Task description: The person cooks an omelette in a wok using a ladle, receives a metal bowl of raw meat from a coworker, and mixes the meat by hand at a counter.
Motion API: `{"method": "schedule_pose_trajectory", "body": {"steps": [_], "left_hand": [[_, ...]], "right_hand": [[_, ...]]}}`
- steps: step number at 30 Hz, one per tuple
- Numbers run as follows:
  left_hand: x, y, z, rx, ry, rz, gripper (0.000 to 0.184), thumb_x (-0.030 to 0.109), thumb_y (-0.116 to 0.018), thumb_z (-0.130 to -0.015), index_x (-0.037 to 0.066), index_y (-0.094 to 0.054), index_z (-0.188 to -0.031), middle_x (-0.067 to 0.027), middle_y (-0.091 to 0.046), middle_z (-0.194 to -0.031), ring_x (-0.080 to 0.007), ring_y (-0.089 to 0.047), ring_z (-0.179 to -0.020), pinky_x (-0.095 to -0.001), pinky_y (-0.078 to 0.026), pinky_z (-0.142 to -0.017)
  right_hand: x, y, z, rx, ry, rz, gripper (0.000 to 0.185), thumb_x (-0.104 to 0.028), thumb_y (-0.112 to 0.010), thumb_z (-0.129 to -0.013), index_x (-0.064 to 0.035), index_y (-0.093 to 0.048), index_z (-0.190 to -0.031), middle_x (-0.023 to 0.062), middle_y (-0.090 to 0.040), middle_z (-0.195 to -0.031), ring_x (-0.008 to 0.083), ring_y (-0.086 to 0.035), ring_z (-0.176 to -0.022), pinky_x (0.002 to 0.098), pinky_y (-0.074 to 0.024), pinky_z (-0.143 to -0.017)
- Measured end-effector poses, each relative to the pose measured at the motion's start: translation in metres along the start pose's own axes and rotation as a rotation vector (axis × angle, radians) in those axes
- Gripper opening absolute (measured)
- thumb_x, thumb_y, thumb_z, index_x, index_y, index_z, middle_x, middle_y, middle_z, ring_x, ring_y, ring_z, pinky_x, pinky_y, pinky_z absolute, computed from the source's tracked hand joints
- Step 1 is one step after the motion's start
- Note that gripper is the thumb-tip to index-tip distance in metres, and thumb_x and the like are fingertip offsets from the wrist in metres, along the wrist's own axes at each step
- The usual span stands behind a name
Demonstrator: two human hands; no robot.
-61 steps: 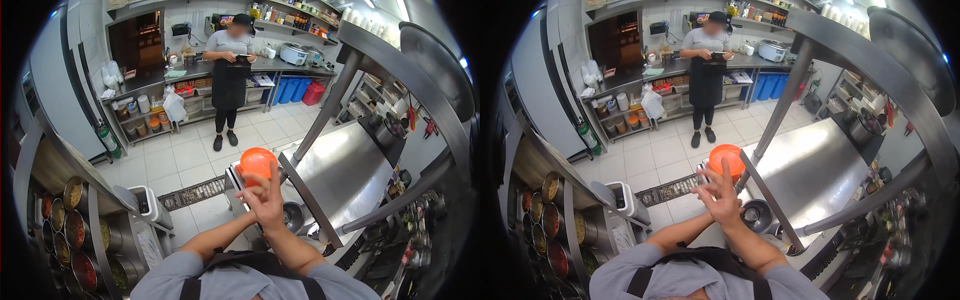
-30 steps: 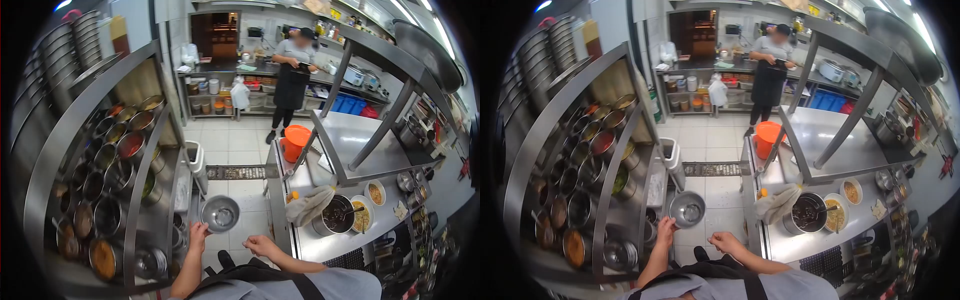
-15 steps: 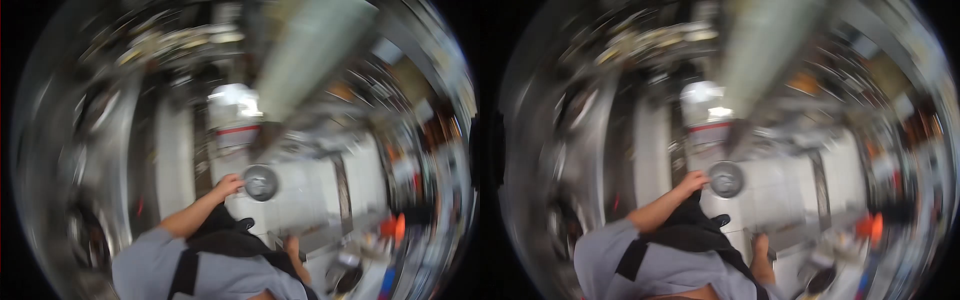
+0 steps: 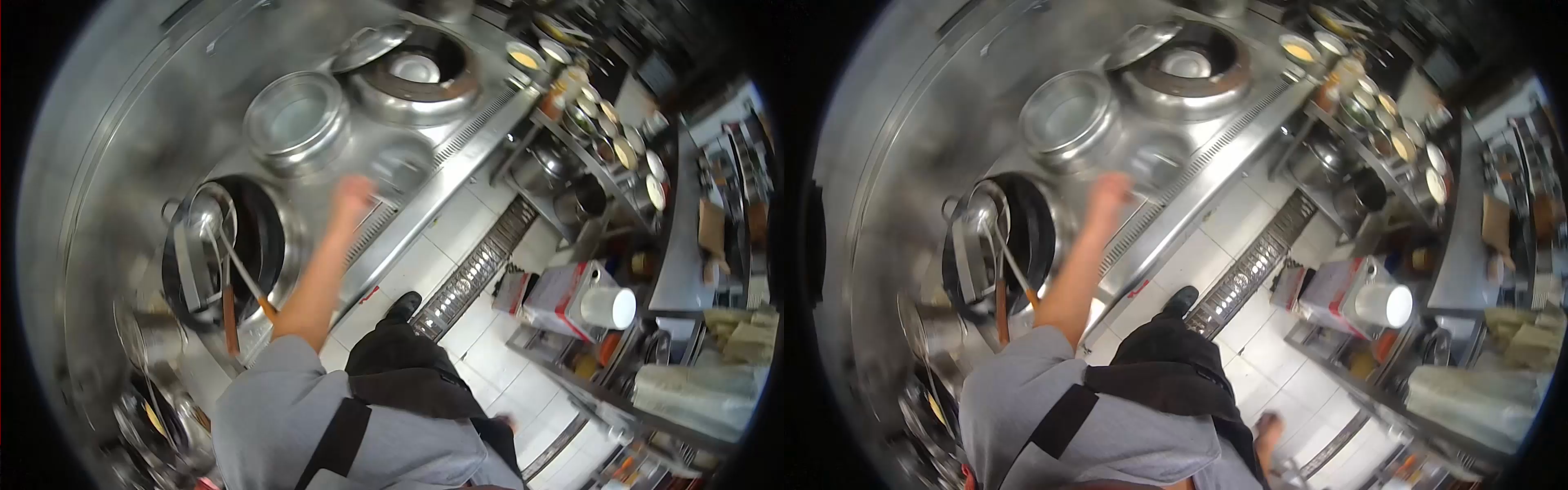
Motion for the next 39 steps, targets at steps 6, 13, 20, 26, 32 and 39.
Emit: {"method": "schedule_pose_trajectory", "body": {"steps": [6, 13, 20, 26, 32, 39], "left_hand": [[-0.014, 0.1, -0.163, 0.427, -0.311, -0.7, 0.019, 0.021, -0.054, -0.087, 0.006, -0.065, -0.085, -0.0113, -0.063, -0.08, -0.026, -0.06, -0.07, -0.037, -0.049, -0.068], [-0.094, -0.201, -0.046, -0.437, -0.226, -0.601, 0.018, 0.02, -0.055, -0.086, 0.006, -0.065, -0.085, -0.0123, -0.063, -0.081, -0.027, -0.06, -0.071, -0.0375, -0.049, -0.069], [-0.127, -0.243, 0.118, -0.896, -0.076, -0.71, 0.018, 0.02, -0.055, -0.085, 0.005, -0.065, -0.085, -0.0133, -0.063, -0.081, -0.028, -0.06, -0.072, -0.038, -0.049, -0.069], [-0.13, -0.255, 0.214, -0.967, -0.019, -0.827, 0.018, 0.02, -0.056, -0.083, 0.004, -0.065, -0.085, -0.0141, -0.063, -0.082, -0.0288, -0.061, -0.074, -0.0385, -0.05, -0.07], [-0.129, -0.274, 0.313, -1.003, -0.002, -0.915, 0.018, 0.02, -0.057, -0.082, 0.004, -0.065, -0.086, -0.015, -0.064, -0.083, -0.0296, -0.061, -0.075, -0.0389, -0.05, -0.071], [-0.133, -0.317, 0.421, -1.131, -0.018, -0.946, 0.019, 0.019, -0.057, -0.081, 0.003, -0.065, -0.086, -0.0159, -0.064, -0.084, -0.0306, -0.061, -0.076, -0.0394, -0.05, -0.072]], "right_hand": [[-0.111, 0.092, 0.011, 0.274, -0.141, -0.104, 0.019, -0.016, -0.055, -0.078, 0.0015, -0.063, -0.078, 0.0199, -0.065, -0.072, 0.0357, -0.064, -0.068, 0.0448, -0.0515, -0.064], [-0.121, 0.09, 0.083, 0.079, -0.605, -0.192, 0.025, -0.019, -0.05, -0.078, -0.0062, -0.068, -0.09, 0.0193, -0.066, -0.09, 0.0365, -0.063, -0.089, 0.0458, -0.0503, -0.08], [-0.099, 0.075, 0.091, -0.046, -0.567, -0.229, 0.025, -0.02, -0.049, -0.081, -0.0082, -0.067, -0.094, 0.0181, -0.066, -0.094, 0.0369, -0.063, -0.09, 0.0464, -0.0502, -0.081], [-0.022, 0.083, 0.085, -0.005, -0.598, -0.297, 0.026, -0.019, -0.048, -0.081, -0.0081, -0.068, -0.094, 0.0179, -0.066, -0.097, 0.0364, -0.062, -0.092, 0.0458, -0.0502, -0.082], [0.094, 0.1, 0.124, 0.088, -0.682, -0.36, 0.024, -0.016, -0.05, -0.078, -0.0059, -0.068, -0.091, 0.019, -0.066, -0.096, 0.0361, -0.062, -0.092, 0.0448, -0.0491, -0.083], [0.213, 0.069, 0.211, 0.167, -0.784, -0.325, 0.02, -0.019, -0.057, -0.076, -0.0066, -0.068, -0.088, 0.0182, -0.066, -0.087, 0.0374, -0.063, -0.084, 0.045, -0.0506, -0.08]]}}
Point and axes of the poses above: each hand's wrist, its own z-axis away from the middle knuckle, its own y-axis out of the back of the hand, x = y × z, the point moved 4 cm from there along -z, towards the middle knuckle
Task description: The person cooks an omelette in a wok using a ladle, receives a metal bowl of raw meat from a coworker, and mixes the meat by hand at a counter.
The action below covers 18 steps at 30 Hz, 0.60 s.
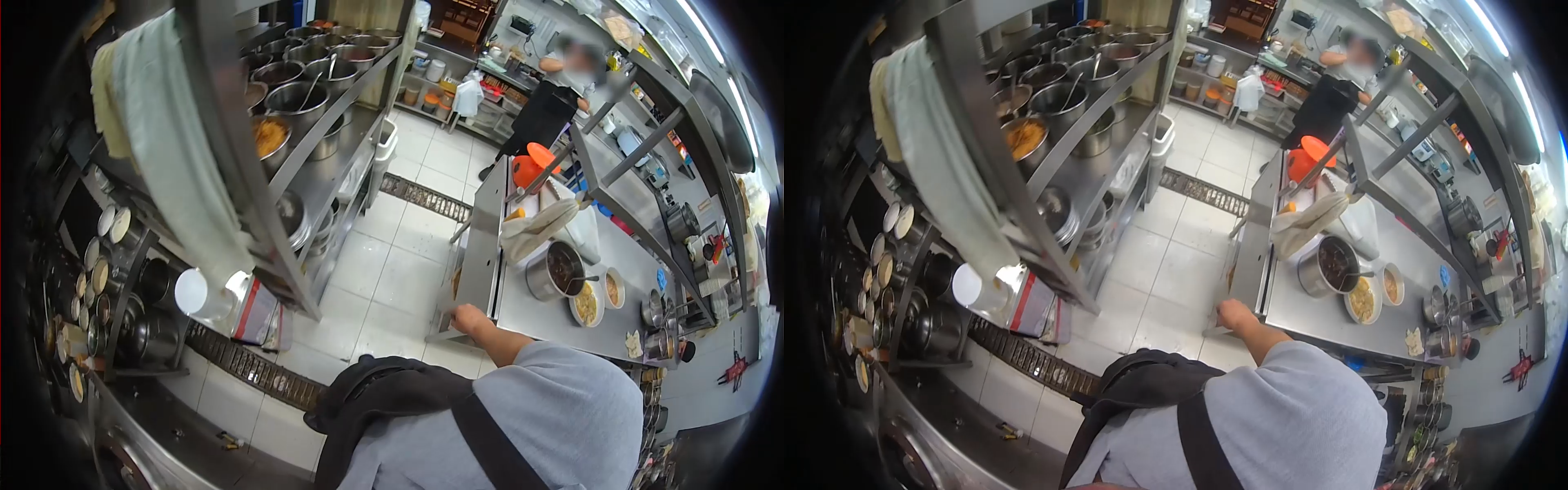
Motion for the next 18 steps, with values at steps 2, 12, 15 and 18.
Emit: {"method": "schedule_pose_trajectory", "body": {"steps": [2, 12, 15, 18], "left_hand": [[0.03, -0.018, -0.004, -0.022, -0.028, -0.018, 0.019, 0.019, -0.058, -0.081, 0.003, -0.065, -0.086, -0.0162, -0.064, -0.084, -0.0309, -0.061, -0.076, -0.0396, -0.05, -0.072], [0.193, -0.093, -0.055, -0.128, -0.161, -0.161, 0.02, 0.019, -0.059, -0.079, 0.002, -0.065, -0.086, -0.0176, -0.064, -0.085, -0.0323, -0.062, -0.078, -0.0403, -0.05, -0.073], [0.244, -0.119, -0.084, -0.162, -0.192, -0.245, 0.02, 0.019, -0.059, -0.078, 0.002, -0.065, -0.086, -0.0181, -0.064, -0.085, -0.0327, -0.062, -0.079, -0.0405, -0.05, -0.073], [0.293, -0.147, -0.115, -0.201, -0.228, -0.341, 0.02, 0.019, -0.059, -0.077, 0.002, -0.065, -0.086, -0.0185, -0.064, -0.086, -0.0331, -0.062, -0.08, -0.0408, -0.05, -0.074]], "right_hand": [[0.023, 0.002, -0.011, -0.036, 0.004, 0.039, 0.021, -0.021, -0.057, -0.076, -0.0068, -0.068, -0.089, 0.0184, -0.066, -0.089, 0.0372, -0.063, -0.086, 0.0455, -0.0504, -0.08], [-0.02, 0.069, -0.158, 0.022, 0.227, -0.065, 0.019, -0.019, -0.052, -0.08, -0.0079, -0.066, -0.088, 0.0175, -0.067, -0.085, 0.0372, -0.063, -0.083, 0.0457, -0.051, -0.076], [-0.016, 0.1, -0.21, 0.115, 0.268, -0.203, 0.018, -0.019, -0.053, -0.081, -0.0081, -0.066, -0.086, 0.0164, -0.067, -0.083, 0.037, -0.063, -0.081, 0.0458, -0.0512, -0.075], [0.007, 0.115, -0.258, 0.196, 0.288, -0.283, 0.017, -0.02, -0.054, -0.081, -0.0091, -0.066, -0.085, 0.0148, -0.067, -0.082, 0.0367, -0.063, -0.079, 0.0455, -0.0515, -0.073]]}}
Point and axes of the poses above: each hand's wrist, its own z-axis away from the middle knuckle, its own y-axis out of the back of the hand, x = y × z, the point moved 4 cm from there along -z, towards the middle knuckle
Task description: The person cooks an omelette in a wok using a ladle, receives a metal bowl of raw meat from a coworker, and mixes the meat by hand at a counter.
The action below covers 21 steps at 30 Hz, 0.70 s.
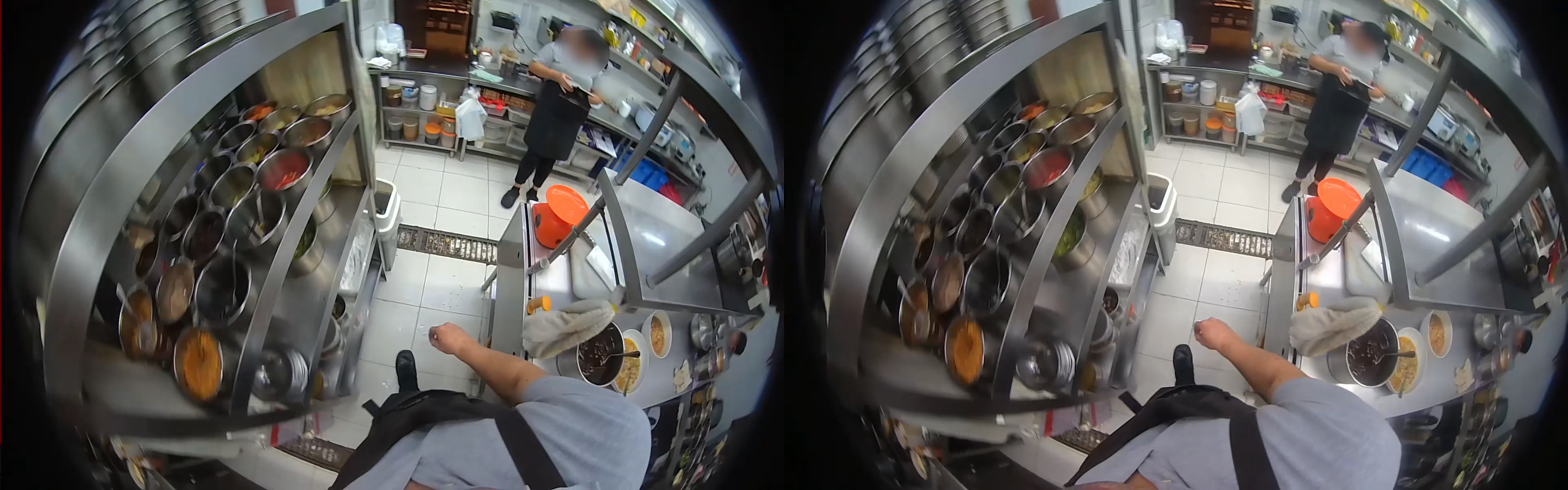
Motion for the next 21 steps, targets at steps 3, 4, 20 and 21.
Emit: {"method": "schedule_pose_trajectory", "body": {"steps": [3, 4, 20, 21], "left_hand": [[0.049, -0.008, -0.043, -0.065, 0.003, -0.08, 0.021, 0.019, -0.06, -0.077, 0.001, -0.065, -0.087, -0.0189, -0.064, -0.086, -0.0335, -0.062, -0.08, -0.041, -0.05, -0.074], [0.064, -0.013, -0.057, -0.09, -0.001, -0.108, 0.021, 0.019, -0.06, -0.077, 0.001, -0.065, -0.087, -0.019, -0.064, -0.086, -0.0336, -0.062, -0.08, -0.0411, -0.05, -0.074], [0.323, -0.101, -0.181, -0.281, -0.376, -0.641, 0.023, 0.018, -0.061, -0.074, 0.0, -0.065, -0.087, -0.0213, -0.065, -0.088, -0.0358, -0.063, -0.083, -0.0423, -0.051, -0.076], [0.347, -0.107, -0.187, -0.256, -0.44, -0.676, 0.023, 0.018, -0.061, -0.073, 0.0, -0.065, -0.087, -0.0214, -0.065, -0.088, -0.036, -0.063, -0.083, -0.0423, -0.051, -0.076]], "right_hand": [[0.054, 0.028, -0.01, -0.143, -0.159, 0.054, 0.021, -0.022, -0.054, -0.081, -0.0089, -0.067, -0.091, 0.0155, -0.067, -0.088, 0.0358, -0.063, -0.085, 0.0454, -0.0505, -0.078], [0.072, 0.04, -0.012, -0.145, -0.187, 0.055, 0.021, -0.022, -0.054, -0.081, -0.0089, -0.067, -0.091, 0.0155, -0.067, -0.088, 0.0358, -0.063, -0.085, 0.0454, -0.0505, -0.078], [0.241, 0.223, -0.179, 0.033, -0.299, -0.102, 0.023, -0.02, -0.052, -0.08, -0.0061, -0.066, -0.091, 0.0203, -0.066, -0.092, 0.0367, -0.062, -0.091, 0.0472, -0.0499, -0.08], [0.257, 0.239, -0.199, 0.032, -0.346, -0.061, 0.022, -0.02, -0.053, -0.079, -0.0061, -0.066, -0.091, 0.02, -0.066, -0.091, 0.0367, -0.062, -0.091, 0.0469, -0.05, -0.08]]}}
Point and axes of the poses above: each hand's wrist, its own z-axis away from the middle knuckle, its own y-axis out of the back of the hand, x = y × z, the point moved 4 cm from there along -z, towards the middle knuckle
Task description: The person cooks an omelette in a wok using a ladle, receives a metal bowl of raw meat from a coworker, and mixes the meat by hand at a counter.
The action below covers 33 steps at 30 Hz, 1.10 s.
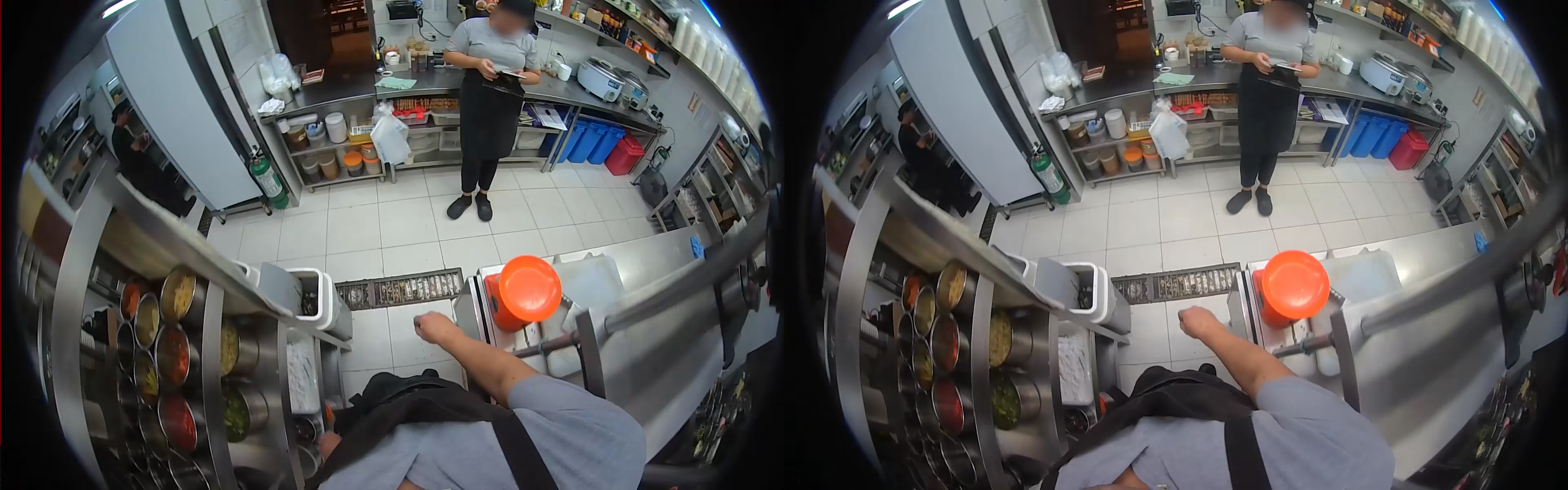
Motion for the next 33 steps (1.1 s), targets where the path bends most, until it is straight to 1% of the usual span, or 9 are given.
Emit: {"method": "schedule_pose_trajectory", "body": {"steps": [4, 5, 14, 17, 19, 22, 26, 30, 33], "left_hand": [[0.086, 0.082, -0.071, 0.238, -0.024, -0.027, 0.024, 0.018, -0.062, -0.073, -0.001, -0.065, -0.087, -0.022, -0.065, -0.089, -0.0365, -0.064, -0.084, -0.0426, -0.051, -0.077], [0.109, 0.122, -0.077, 0.286, 0.139, 0.162, 0.025, 0.017, -0.062, -0.072, -0.002, -0.064, -0.088, -0.0234, -0.064, -0.088, -0.0395, -0.063, -0.084, -0.0447, -0.051, -0.077], [0.251, 0.22, -0.253, 0.466, -0.182, 0.405, 0.019, 0.016, -0.061, -0.07, -0.002, -0.059, -0.075, -0.0241, -0.061, -0.069, -0.0434, -0.061, -0.07, -0.0494, -0.049, -0.067], [0.293, 0.257, -0.309, 0.352, -0.209, 0.603, 0.019, 0.016, -0.062, -0.068, -0.002, -0.056, -0.071, -0.0223, -0.06, -0.065, -0.0448, -0.059, -0.068, -0.049, -0.048, -0.066], [0.322, 0.299, -0.334, 0.283, -0.248, 0.853, 0.022, 0.009, -0.063, -0.072, -0.001, -0.046, -0.062, -0.0156, -0.056, -0.055, -0.0299, -0.064, -0.05, -0.0398, -0.05, -0.045], [0.348, 0.319, -0.408, 0.019, -0.087, 1.13, 0.02, 0.004, -0.061, -0.075, 0.001, -0.045, -0.064, -0.0121, -0.055, -0.056, -0.0252, -0.063, -0.047, -0.0336, -0.05, -0.038], [0.379, 0.37, -0.466, -0.099, -0.061, 1.34, 0.018, 0.002, -0.06, -0.075, 0.003, -0.044, -0.066, -0.012, -0.056, -0.061, -0.0259, -0.063, -0.048, -0.0305, -0.05, -0.036], [0.391, 0.405, -0.501, -0.169, 0.003, 1.466, 0.012, 0.002, -0.058, -0.076, 0.002, -0.048, -0.071, -0.0127, -0.058, -0.065, -0.0253, -0.064, -0.049, -0.0292, -0.05, -0.037], [0.374, 0.418, -0.536, -0.175, 0.069, 1.429, 0.013, 0.004, -0.058, -0.076, -0.005, -0.055, -0.085, -0.0156, -0.061, -0.069, -0.0252, -0.064, -0.052, -0.029, -0.053, -0.041]], "right_hand": [[0.026, 0.046, -0.072, 0.131, 0.021, -0.006, 0.021, -0.02, -0.055, -0.078, -0.0061, -0.066, -0.089, 0.0194, -0.066, -0.09, 0.036, -0.062, -0.09, 0.0459, -0.0502, -0.081], [0.032, 0.059, -0.091, 0.146, 0.022, -0.003, 0.021, -0.02, -0.055, -0.078, -0.0061, -0.066, -0.089, 0.0194, -0.066, -0.09, 0.036, -0.062, -0.09, 0.0459, -0.0502, -0.081], [0.127, 0.096, -0.194, 0.311, -0.127, -0.018, 0.018, -0.02, -0.057, -0.077, -0.006, -0.068, -0.082, 0.0189, -0.066, -0.08, 0.0371, -0.063, -0.079, 0.047, -0.0509, -0.074], [0.172, 0.093, -0.184, 0.171, -0.239, 0.064, 0.02, -0.024, -0.058, -0.078, -0.0067, -0.068, -0.082, 0.0183, -0.066, -0.082, 0.0372, -0.063, -0.079, 0.0462, -0.0511, -0.074], [0.179, 0.11, -0.184, 0.153, -0.285, 0.031, 0.022, -0.026, -0.059, -0.079, -0.007, -0.069, -0.083, 0.0179, -0.066, -0.081, 0.0371, -0.063, -0.079, 0.0459, -0.0512, -0.074], [0.174, 0.158, -0.19, 0.387, -0.414, -0.374, 0.024, -0.025, -0.064, -0.081, -0.0034, -0.068, -0.091, 0.0113, -0.067, -0.074, 0.0209, -0.066, -0.074, 0.035, -0.0537, -0.063], [0.136, 0.232, -0.233, 0.73, -0.346, -0.786, 0.021, -0.02, -0.062, -0.086, -0.0003, -0.066, -0.093, 0.0083, -0.065, -0.073, 0.0164, -0.064, -0.064, 0.0277, -0.052, -0.055], [0.18, 0.205, -0.324, 0.33, -0.508, -0.765, 0.021, -0.019, -0.063, -0.085, 0.0016, -0.065, -0.088, 0.0084, -0.065, -0.072, 0.0155, -0.063, -0.059, 0.0279, -0.0509, -0.051], [0.152, 0.223, -0.393, 0.349, -0.413, -0.908, 0.02, -0.019, -0.063, -0.085, 0.001, -0.066, -0.086, 0.0074, -0.065, -0.068, 0.0142, -0.063, -0.059, 0.0266, -0.0488, -0.05]]}}
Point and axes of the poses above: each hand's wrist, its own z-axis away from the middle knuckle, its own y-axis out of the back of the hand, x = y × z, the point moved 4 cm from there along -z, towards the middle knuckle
